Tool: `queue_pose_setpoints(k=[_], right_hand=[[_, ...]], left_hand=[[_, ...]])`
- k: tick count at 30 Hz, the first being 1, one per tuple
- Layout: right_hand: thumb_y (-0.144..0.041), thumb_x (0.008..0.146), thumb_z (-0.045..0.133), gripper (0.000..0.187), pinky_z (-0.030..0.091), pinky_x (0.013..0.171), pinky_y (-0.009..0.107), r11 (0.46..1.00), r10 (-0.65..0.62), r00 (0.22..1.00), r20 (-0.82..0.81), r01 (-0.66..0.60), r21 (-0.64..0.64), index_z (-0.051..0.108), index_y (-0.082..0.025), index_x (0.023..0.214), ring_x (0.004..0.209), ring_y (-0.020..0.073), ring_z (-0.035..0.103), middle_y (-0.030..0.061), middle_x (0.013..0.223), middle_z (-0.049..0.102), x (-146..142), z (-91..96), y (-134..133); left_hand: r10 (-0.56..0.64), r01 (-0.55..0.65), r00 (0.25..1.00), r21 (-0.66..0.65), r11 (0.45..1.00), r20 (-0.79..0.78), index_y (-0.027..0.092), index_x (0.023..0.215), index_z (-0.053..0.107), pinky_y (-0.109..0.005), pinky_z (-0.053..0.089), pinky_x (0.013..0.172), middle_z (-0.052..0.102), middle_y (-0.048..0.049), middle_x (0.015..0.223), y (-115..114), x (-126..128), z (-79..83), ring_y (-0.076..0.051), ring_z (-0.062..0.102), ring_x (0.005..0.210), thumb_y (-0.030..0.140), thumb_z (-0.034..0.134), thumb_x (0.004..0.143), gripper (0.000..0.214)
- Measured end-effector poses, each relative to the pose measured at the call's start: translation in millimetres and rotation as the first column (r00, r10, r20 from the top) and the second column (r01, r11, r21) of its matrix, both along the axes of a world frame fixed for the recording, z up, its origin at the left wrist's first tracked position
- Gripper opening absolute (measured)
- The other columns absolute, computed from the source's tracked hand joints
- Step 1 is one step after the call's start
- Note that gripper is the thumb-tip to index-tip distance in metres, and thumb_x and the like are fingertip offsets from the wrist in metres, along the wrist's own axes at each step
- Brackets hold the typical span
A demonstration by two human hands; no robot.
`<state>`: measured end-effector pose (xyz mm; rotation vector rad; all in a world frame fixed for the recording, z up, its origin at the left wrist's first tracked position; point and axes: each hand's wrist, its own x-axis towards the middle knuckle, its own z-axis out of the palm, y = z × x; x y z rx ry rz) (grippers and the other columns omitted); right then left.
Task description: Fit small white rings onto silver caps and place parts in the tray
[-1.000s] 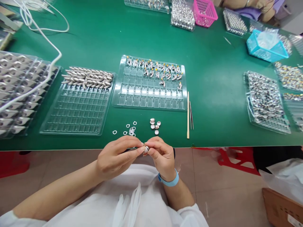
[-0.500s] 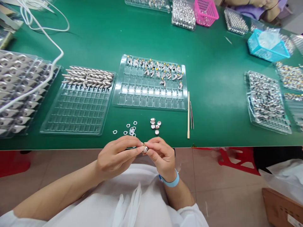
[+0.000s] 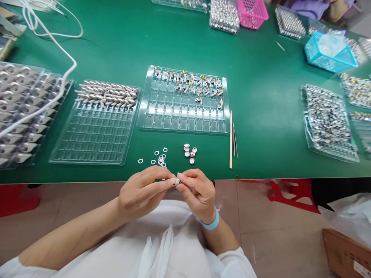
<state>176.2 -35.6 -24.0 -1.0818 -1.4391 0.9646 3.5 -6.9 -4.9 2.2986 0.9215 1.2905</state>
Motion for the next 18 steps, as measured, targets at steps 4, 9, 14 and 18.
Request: queue_pose_setpoints(k=[4,9,14,18], right_hand=[[-0.011,0.082,0.062,0.034,0.054,0.062,0.027,1.0,0.003,1.0,0.025,-0.004,0.017,0.066,-0.029,0.11,0.079,0.015,0.062,0.005,0.095,0.065,1.1,1.0,0.1],[-0.011,0.083,0.06,0.035,0.054,0.066,0.029,1.0,0.031,0.999,0.024,-0.031,0.0,0.065,-0.028,0.113,0.083,0.0155,0.062,0.0053,0.096,0.064,1.1,2.2,0.3],[-0.014,0.083,0.06,0.033,0.054,0.066,0.029,1.0,0.003,1.0,0.029,-0.002,-0.026,0.065,-0.029,0.112,0.082,0.0158,0.062,0.0046,0.094,0.064,-0.6,2.0,-0.6],[-0.013,0.083,0.061,0.034,0.054,0.064,0.028,1.0,0.005,1.0,0.03,-0.005,-0.009,0.065,-0.029,0.112,0.081,0.0152,0.062,0.0049,0.095,0.064,0.1,0.8,-0.6]], left_hand=[[-0.003,0.003,1.0,-0.01,1.0,-0.003,0.017,0.098,0.059,-0.026,0.053,0.063,0.065,-0.0064,0.083,0.1,-0.5,0.5,-0.013,0.06,0.075,0.002,0.052,0.082,0.024],[-0.02,0.02,0.999,-0.003,1.0,0.025,0.016,0.098,0.06,-0.027,0.053,0.063,0.065,-0.0073,0.082,1.3,-0.3,0.9,-0.014,0.06,0.075,0.0,0.054,0.08,0.025],[-0.022,0.022,0.999,-0.002,1.0,0.035,0.014,0.098,0.061,-0.027,0.053,0.062,0.066,-0.0082,0.082,1.9,0.3,1.1,-0.015,0.06,0.075,-0.002,0.055,0.078,0.026],[-0.023,0.024,1.0,-0.013,1.0,0.018,0.016,0.097,0.061,-0.027,0.053,0.063,0.066,-0.0074,0.082,2.3,-0.5,2.5,-0.015,0.061,0.076,0.001,0.053,0.081,0.023]])
